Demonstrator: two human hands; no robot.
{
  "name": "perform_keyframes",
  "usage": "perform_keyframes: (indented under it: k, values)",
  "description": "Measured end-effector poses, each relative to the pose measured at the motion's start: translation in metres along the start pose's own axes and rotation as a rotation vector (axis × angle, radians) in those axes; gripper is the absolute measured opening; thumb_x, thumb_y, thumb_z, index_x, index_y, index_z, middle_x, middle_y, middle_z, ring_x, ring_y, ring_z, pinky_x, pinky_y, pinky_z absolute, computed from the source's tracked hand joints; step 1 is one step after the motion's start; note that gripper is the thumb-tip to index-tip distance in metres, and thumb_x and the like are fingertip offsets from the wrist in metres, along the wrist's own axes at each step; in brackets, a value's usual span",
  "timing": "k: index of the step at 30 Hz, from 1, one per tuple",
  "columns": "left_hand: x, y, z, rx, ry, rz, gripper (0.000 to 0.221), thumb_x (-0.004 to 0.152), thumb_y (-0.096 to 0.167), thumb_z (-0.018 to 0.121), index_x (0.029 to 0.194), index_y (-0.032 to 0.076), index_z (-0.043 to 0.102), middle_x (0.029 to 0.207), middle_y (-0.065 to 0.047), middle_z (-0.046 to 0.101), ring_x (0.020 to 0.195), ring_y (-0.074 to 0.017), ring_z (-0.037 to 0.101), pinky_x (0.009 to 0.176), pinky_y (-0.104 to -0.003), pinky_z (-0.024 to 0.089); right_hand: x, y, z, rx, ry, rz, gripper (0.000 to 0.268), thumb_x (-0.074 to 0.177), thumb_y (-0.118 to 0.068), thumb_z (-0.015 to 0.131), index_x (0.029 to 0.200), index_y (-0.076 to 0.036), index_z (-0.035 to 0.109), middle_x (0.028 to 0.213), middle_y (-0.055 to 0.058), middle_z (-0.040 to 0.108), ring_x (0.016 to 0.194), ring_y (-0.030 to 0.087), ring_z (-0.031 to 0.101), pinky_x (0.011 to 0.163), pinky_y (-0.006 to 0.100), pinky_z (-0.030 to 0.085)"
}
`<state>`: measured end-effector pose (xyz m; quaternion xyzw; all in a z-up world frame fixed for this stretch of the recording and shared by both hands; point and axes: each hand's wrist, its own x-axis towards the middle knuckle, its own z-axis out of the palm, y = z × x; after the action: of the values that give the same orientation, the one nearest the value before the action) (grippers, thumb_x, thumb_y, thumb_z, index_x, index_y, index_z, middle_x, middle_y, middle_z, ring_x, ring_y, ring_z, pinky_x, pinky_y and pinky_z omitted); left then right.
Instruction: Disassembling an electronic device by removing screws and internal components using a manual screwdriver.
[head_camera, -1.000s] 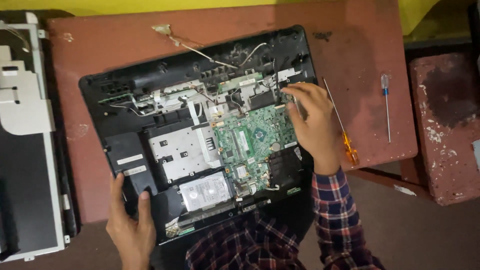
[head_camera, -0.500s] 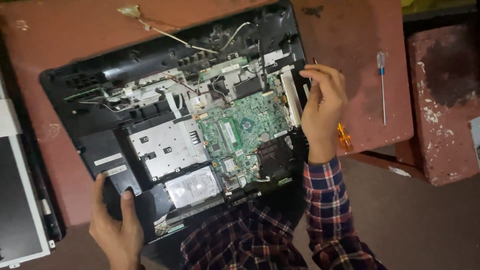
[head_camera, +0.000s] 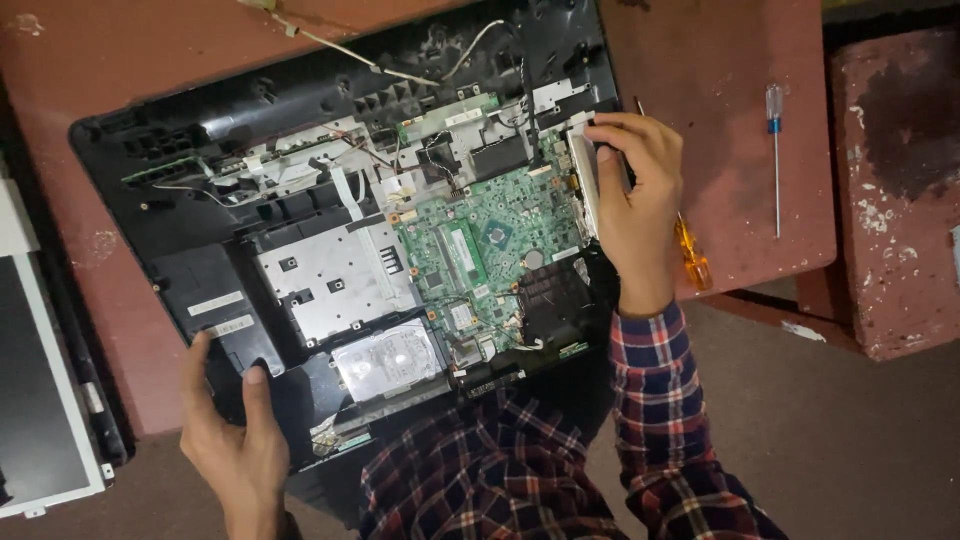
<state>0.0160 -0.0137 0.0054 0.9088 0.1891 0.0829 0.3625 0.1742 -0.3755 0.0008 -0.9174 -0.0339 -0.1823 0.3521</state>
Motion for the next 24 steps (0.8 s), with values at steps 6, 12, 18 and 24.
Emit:
perform_keyframes:
  k: [6,12,18,24]
  values:
    - [-0.0007,0.0,-0.0003,-0.016,0.0,0.004,0.051,0.11,0.025,0.055,0.153,0.0,0.048,0.153,-0.023,0.056,0.143,-0.0433,0.051,0.112,-0.052,0.043,-0.0009,0.0049,0.0009,0.011,0.0,0.003,0.019,0.107,-0.001,0.058,0.116,-0.006,0.074,0.12,0.008,0.068,0.122,0.03,0.052,0.106,0.049,0.048]
    - [-0.0009,-0.0078,0.0005,-0.009,-0.002,0.012,0.051,0.111,0.027,0.055,0.154,0.002,0.048,0.153,-0.024,0.056,0.142,-0.045,0.052,0.11,-0.053,0.044,-0.0012,0.0046,0.0004,0.028,0.003,0.016,0.019,0.108,-0.005,0.058,0.116,-0.007,0.074,0.12,0.007,0.069,0.122,0.03,0.053,0.105,0.047,0.047]
    - [-0.0008,-0.0061,0.0,-0.036,0.003,0.012,0.049,0.11,0.024,0.056,0.154,0.003,0.048,0.152,-0.023,0.057,0.144,-0.0417,0.052,0.114,-0.049,0.043,-0.0006,-0.0015,-0.001,0.039,-0.007,0.013,0.016,0.106,-0.007,0.061,0.117,-0.007,0.073,0.12,0.008,0.068,0.121,0.029,0.053,0.105,0.046,0.047]
    - [0.0,-0.0013,-0.0009,-0.038,-0.003,-0.013,0.051,0.11,0.028,0.054,0.153,0.001,0.048,0.153,-0.023,0.055,0.144,-0.0432,0.05,0.114,-0.051,0.041,-0.002,0.0007,0.0003,0.02,-0.072,-0.004,0.017,0.105,-0.013,0.063,0.12,-0.01,0.07,0.123,0.005,0.064,0.125,0.03,0.044,0.11,0.051,0.042]
